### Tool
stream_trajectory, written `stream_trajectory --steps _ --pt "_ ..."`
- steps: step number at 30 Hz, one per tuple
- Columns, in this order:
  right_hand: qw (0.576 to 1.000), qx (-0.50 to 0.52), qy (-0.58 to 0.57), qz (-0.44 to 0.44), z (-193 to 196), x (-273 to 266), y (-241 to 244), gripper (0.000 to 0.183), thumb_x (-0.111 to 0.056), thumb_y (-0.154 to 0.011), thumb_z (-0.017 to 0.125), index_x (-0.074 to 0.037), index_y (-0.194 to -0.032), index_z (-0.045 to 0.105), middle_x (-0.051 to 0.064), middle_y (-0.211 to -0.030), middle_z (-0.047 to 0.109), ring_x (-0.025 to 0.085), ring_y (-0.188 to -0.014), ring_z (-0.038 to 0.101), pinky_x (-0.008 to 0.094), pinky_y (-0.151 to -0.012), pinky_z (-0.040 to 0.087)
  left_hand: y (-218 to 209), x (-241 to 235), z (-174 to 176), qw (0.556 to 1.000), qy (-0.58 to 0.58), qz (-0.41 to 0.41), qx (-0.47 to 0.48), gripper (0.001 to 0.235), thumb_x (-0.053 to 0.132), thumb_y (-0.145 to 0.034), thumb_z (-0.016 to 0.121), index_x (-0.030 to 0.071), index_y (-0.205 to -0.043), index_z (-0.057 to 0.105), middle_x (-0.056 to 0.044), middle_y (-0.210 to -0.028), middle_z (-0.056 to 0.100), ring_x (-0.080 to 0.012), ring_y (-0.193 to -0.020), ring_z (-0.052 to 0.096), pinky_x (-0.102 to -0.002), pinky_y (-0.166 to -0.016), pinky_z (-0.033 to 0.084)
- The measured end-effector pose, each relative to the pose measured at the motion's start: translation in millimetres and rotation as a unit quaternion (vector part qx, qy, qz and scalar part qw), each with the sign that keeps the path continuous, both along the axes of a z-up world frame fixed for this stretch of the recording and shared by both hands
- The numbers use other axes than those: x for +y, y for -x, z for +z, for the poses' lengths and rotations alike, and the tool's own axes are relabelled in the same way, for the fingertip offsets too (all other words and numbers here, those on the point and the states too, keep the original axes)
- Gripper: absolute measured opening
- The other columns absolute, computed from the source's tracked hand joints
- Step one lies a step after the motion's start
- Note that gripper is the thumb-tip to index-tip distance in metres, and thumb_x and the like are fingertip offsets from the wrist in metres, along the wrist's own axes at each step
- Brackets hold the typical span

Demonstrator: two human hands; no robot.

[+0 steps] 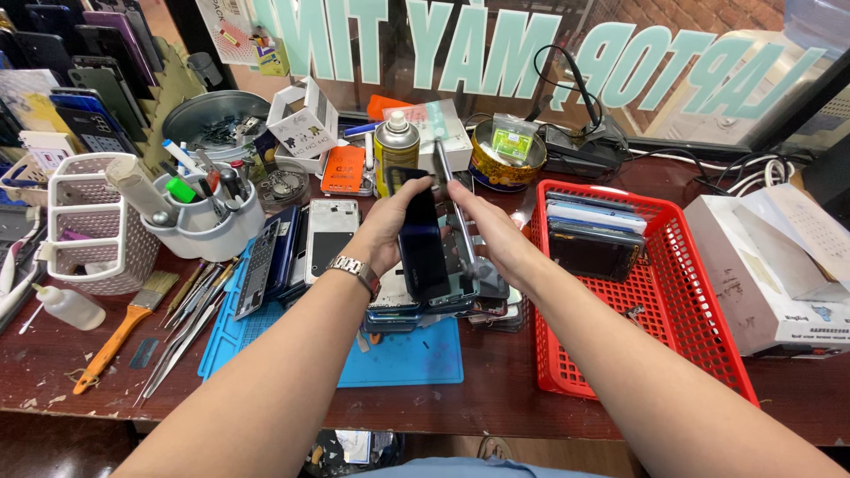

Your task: The person picks up multiple mobile phones from a pile on a workbench, turns them over to inspect both sides, and places them into a red plastic basket. The process is repeated for several phones of different colors and models.

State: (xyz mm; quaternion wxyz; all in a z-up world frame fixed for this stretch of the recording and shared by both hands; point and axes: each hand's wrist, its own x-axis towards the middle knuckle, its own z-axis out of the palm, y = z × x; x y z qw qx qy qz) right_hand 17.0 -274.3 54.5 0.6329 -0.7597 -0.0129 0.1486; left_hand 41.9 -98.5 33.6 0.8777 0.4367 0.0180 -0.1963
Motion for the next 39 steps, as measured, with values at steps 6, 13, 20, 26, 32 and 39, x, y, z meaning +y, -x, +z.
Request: stream_trajectory --steps 6,13,20,26,32,39 --pt "1.000 -0.016 0.015 -0.003 2.5 3.4 -1.6 0.070 -0.069 -0.085 0.056 -0.009 -0.120 0.064 0.005 -0.105 0.065 0.015 -0.094 0.066 0.035 -0.079 0.053 4.0 0.0 -2.9 1.000 0.021 0.005 -0.007 0.048 0.048 -0.083 0.074 0.012 -0.115 0.068 0.000 -0.097 0.070 -0.0133 -0.087 0.069 -0.036 -0.074 0.063" --pt "0.998 -0.033 0.059 -0.006 6.4 2.8 -1.4 0.068 -0.067 -0.089 0.055 -0.006 -0.115 0.067 0.005 -0.106 0.064 0.014 -0.093 0.060 0.034 -0.076 0.053 -0.4 -6.8 -2.3 0.998 -0.026 0.032 -0.037 0.056 0.053 -0.079 0.078 0.011 -0.114 0.069 0.000 -0.096 0.069 -0.0130 -0.085 0.067 -0.037 -0.073 0.060" --pt "1.000 -0.013 0.021 0.017 8.7 -1.8 3.1 0.068 -0.066 -0.088 0.053 -0.009 -0.122 0.067 0.005 -0.105 0.064 0.014 -0.091 0.062 0.035 -0.075 0.056 1.0 -3.3 8.6 0.993 -0.111 0.016 -0.041 0.065 0.058 -0.074 0.079 0.004 -0.109 0.071 -0.003 -0.093 0.071 -0.0138 -0.080 0.069 -0.032 -0.072 0.059" --pt "0.999 0.008 0.030 0.021 -3.4 -8.5 5.6 0.068 -0.067 -0.089 0.050 -0.010 -0.121 0.066 0.005 -0.103 0.065 0.016 -0.090 0.064 0.035 -0.073 0.058 3.6 -1.7 8.4 0.984 -0.177 -0.021 -0.026 0.065 0.062 -0.074 0.077 0.005 -0.106 0.073 -0.005 -0.092 0.072 -0.0149 -0.080 0.069 -0.030 -0.071 0.058" --pt "0.998 0.037 -0.050 0.001 -13.0 -17.0 6.9 0.069 -0.069 -0.092 0.052 -0.006 -0.117 0.067 0.004 -0.101 0.063 0.017 -0.089 0.059 0.038 -0.072 0.053 5.9 -1.1 0.4 0.989 -0.147 -0.020 0.001 0.063 0.063 -0.074 0.073 0.013 -0.110 0.073 -0.001 -0.100 0.076 -0.0113 -0.085 0.073 -0.029 -0.076 0.060" --pt "0.993 0.083 -0.079 0.010 8.4 -33.2 15.4 0.073 -0.073 -0.085 0.052 -0.011 -0.119 0.069 0.003 -0.105 0.069 0.014 -0.098 0.065 0.033 -0.082 0.057 9.1 1.3 -2.8 0.998 -0.032 -0.046 0.025 0.061 0.061 -0.079 0.075 0.010 -0.112 0.071 -0.004 -0.099 0.075 -0.0162 -0.084 0.072 -0.033 -0.080 0.061"
